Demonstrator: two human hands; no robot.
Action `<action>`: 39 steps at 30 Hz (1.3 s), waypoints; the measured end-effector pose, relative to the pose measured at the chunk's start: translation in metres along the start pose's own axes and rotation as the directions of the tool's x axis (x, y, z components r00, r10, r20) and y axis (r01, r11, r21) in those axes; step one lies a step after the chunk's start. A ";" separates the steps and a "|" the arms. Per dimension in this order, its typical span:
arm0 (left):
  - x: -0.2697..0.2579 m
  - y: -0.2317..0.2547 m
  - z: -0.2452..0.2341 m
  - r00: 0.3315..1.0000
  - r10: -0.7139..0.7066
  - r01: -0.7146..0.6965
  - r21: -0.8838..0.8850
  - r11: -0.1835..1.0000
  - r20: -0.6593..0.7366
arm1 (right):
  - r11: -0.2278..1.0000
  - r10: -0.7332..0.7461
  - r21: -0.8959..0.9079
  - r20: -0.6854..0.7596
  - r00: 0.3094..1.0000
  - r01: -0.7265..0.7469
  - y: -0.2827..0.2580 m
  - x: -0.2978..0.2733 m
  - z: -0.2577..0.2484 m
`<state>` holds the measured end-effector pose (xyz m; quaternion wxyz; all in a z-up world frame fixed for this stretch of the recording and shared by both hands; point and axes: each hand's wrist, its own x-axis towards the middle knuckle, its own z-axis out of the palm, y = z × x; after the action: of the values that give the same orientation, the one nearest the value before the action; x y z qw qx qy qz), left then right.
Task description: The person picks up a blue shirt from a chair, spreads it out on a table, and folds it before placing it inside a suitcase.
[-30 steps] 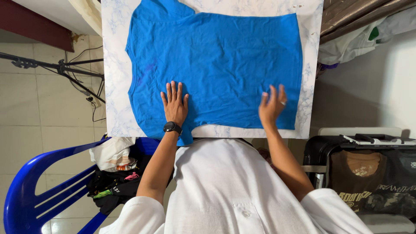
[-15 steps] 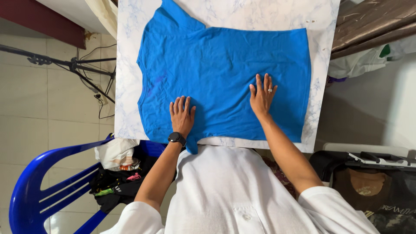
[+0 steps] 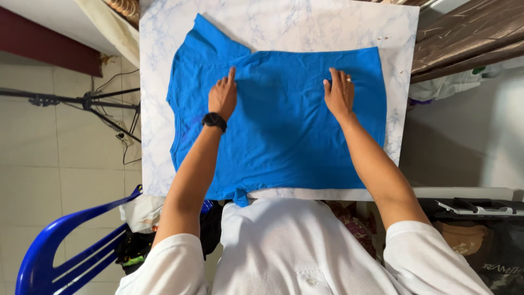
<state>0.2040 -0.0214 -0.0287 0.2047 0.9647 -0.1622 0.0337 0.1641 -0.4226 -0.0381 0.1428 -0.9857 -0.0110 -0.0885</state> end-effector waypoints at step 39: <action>-0.052 -0.033 -0.067 0.960 0.271 -0.214 0.463 0.860 -0.061 | 0.914 0.126 -0.393 0.033 0.991 -0.103 0.057 -0.041 -0.048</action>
<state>0.1659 0.0494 0.0133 -0.0213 0.9535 -0.2571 0.1561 0.1178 -0.4911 -0.0157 -0.0518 -0.9955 0.0606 -0.0517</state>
